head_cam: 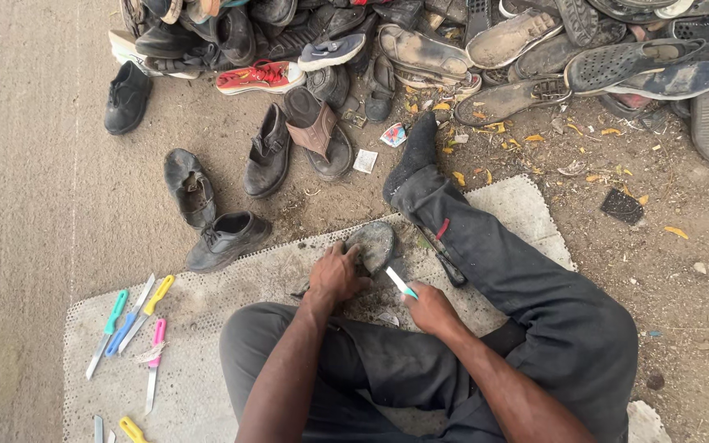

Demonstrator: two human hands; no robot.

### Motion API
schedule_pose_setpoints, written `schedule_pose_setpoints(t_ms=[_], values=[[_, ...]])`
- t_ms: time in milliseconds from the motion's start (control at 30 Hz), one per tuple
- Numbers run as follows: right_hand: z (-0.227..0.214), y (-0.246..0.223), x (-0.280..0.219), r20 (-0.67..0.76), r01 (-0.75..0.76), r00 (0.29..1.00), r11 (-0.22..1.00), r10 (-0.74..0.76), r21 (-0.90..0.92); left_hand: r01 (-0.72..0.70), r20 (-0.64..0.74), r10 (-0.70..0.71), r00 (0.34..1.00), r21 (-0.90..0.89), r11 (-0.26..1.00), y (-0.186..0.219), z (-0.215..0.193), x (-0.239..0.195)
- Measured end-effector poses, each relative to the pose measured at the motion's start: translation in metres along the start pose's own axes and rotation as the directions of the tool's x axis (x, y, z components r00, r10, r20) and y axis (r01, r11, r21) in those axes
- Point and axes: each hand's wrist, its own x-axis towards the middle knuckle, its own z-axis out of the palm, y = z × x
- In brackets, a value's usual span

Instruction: The person cleans and scrapes the soles of shoes using a small knife while sitting on the ground next to a pile of footwear.

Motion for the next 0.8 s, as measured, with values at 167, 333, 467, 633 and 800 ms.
schedule_pose_setpoints(t_ms=[167, 333, 467, 633, 800], values=[[-0.011, -0.024, -0.004, -0.012, 0.053, 0.999, 0.999, -0.053, -0.009, 0.008, -0.008, -0.008, 1.000, -0.047, 0.999, 0.002, -0.001, -0.003], [-0.019, -0.019, 0.001, 0.054, -0.105, 0.994, 0.974, 0.096, 0.199, -0.075, -0.134, 0.056, 0.989, -0.141, 0.987, -0.021, 0.020, 0.024], [-0.010, 0.007, 0.013, 0.054, -0.063, 0.997, 0.998, 0.063, -0.011, 0.033, 0.003, -0.034, 0.999, -0.297, 0.954, -0.039, 0.022, 0.047], [0.008, 0.020, 0.011, -0.005, -0.013, 1.000, 0.999, 0.013, -0.041, 0.052, -0.014, -0.085, 0.996, -0.687, 0.724, -0.064, 0.019, 0.054], [0.005, 0.015, 0.008, 0.036, -0.079, 0.996, 0.994, 0.082, -0.076, -0.006, -0.132, -0.134, 0.982, -0.733, 0.680, -0.080, 0.021, 0.067]])
